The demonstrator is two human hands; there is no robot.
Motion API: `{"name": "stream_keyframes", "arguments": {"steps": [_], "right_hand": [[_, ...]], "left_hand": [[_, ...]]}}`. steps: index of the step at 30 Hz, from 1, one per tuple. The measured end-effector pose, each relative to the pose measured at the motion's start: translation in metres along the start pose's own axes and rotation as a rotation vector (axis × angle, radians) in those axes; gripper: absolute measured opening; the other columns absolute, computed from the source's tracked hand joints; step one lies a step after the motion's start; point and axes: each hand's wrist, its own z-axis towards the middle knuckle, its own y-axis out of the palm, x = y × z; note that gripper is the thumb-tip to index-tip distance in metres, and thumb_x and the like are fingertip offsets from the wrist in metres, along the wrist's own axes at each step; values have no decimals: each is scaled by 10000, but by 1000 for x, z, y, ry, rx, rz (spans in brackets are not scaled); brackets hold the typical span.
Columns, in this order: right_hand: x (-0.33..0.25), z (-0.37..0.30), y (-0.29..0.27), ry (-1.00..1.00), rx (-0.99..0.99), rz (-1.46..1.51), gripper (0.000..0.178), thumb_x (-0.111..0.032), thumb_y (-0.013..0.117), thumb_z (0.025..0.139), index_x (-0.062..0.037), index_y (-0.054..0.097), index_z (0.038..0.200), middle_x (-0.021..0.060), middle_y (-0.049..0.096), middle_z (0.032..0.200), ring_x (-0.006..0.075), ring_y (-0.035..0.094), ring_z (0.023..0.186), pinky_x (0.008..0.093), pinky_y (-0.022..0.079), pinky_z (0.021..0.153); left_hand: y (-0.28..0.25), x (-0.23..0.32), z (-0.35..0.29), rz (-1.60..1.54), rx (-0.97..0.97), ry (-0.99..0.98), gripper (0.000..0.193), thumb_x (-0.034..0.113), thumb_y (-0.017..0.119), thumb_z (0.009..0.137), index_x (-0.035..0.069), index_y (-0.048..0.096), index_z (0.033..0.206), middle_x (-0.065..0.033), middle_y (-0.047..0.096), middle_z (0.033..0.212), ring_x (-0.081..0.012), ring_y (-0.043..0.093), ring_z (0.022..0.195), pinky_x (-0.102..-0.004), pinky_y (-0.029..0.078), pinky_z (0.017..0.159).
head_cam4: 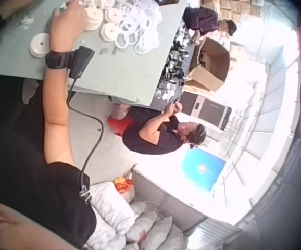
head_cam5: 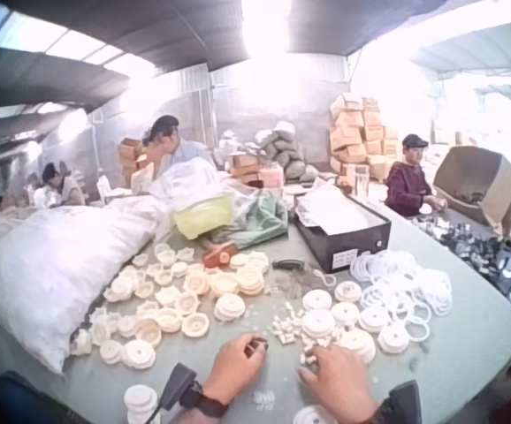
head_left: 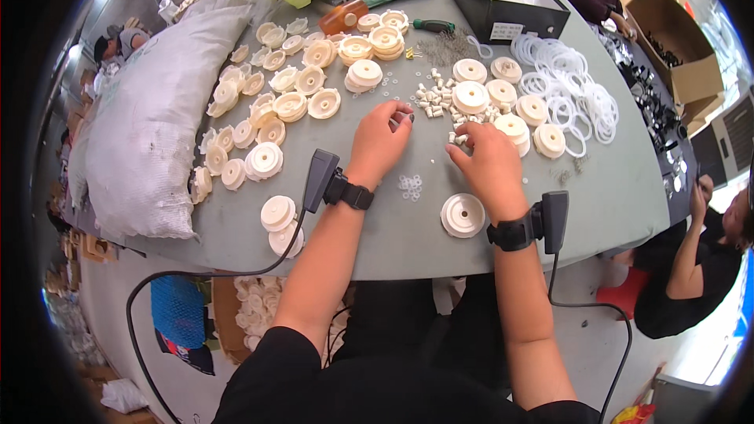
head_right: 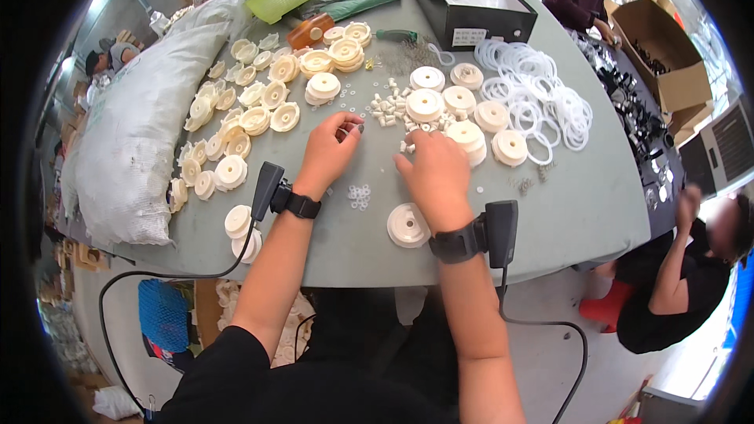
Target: Manual assembly of small white plastic discs and black components.
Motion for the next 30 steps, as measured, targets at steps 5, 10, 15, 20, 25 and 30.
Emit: {"name": "stream_keyframes", "arguments": {"steps": [5, 10, 15, 20, 25, 30], "right_hand": [[0, 14, 16, -23, -101, -148, 190, -215, 691, 697, -94, 626, 828, 89, 587, 775, 265, 574, 790, 379, 441, 681], [-7, 15, 22, 28, -97, -35, 167, -223, 689, 700, -111, 629, 808, 81, 580, 754, 260, 571, 768, 384, 435, 671], [-12, 16, 27, -73, -29, -140, 171, -210, 689, 698, -103, 624, 815, 66, 570, 740, 251, 562, 751, 375, 429, 662], [-10, 15, 25, -11, 10, 186, 136, -152, 671, 715, -72, 614, 809, 67, 600, 733, 230, 578, 724, 345, 444, 649], [-10, 11, 12, 131, 67, 650, 169, -75, 661, 759, -26, 610, 913, 38, 634, 757, 105, 590, 687, 235, 448, 630], [0, 9, 2, 99, 106, 887, 196, -54, 601, 816, -1, 563, 1001, 78, 652, 821, 119, 608, 742, 225, 463, 682]], "left_hand": [[-12, 0, 6, -39, 39, -18, 182, 132, 587, 769, 53, 620, 929, -63, 603, 764, -154, 533, 628, -293, 445, 603], [-14, -15, 9, 4, 136, 27, 203, 125, 589, 758, 60, 620, 948, -48, 597, 793, -139, 515, 604, -281, 442, 589], [-12, -18, 11, 139, 177, 13, 226, 135, 607, 746, 90, 602, 967, -67, 559, 894, -186, 557, 719, -308, 458, 661], [-20, -16, 11, 422, 434, 6, 340, 154, 617, 745, 108, 557, 1077, -75, 536, 1029, -250, 507, 984, -372, 416, 831], [-35, -46, 14, 649, 451, -124, 408, 146, 604, 753, 109, 523, 1152, -84, 534, 1130, -290, 455, 1082, -414, 381, 900], [-46, -48, 22, 390, 465, -66, 314, 108, 563, 791, 88, 547, 1104, -84, 590, 1022, -278, 548, 937, -375, 441, 796]]}}
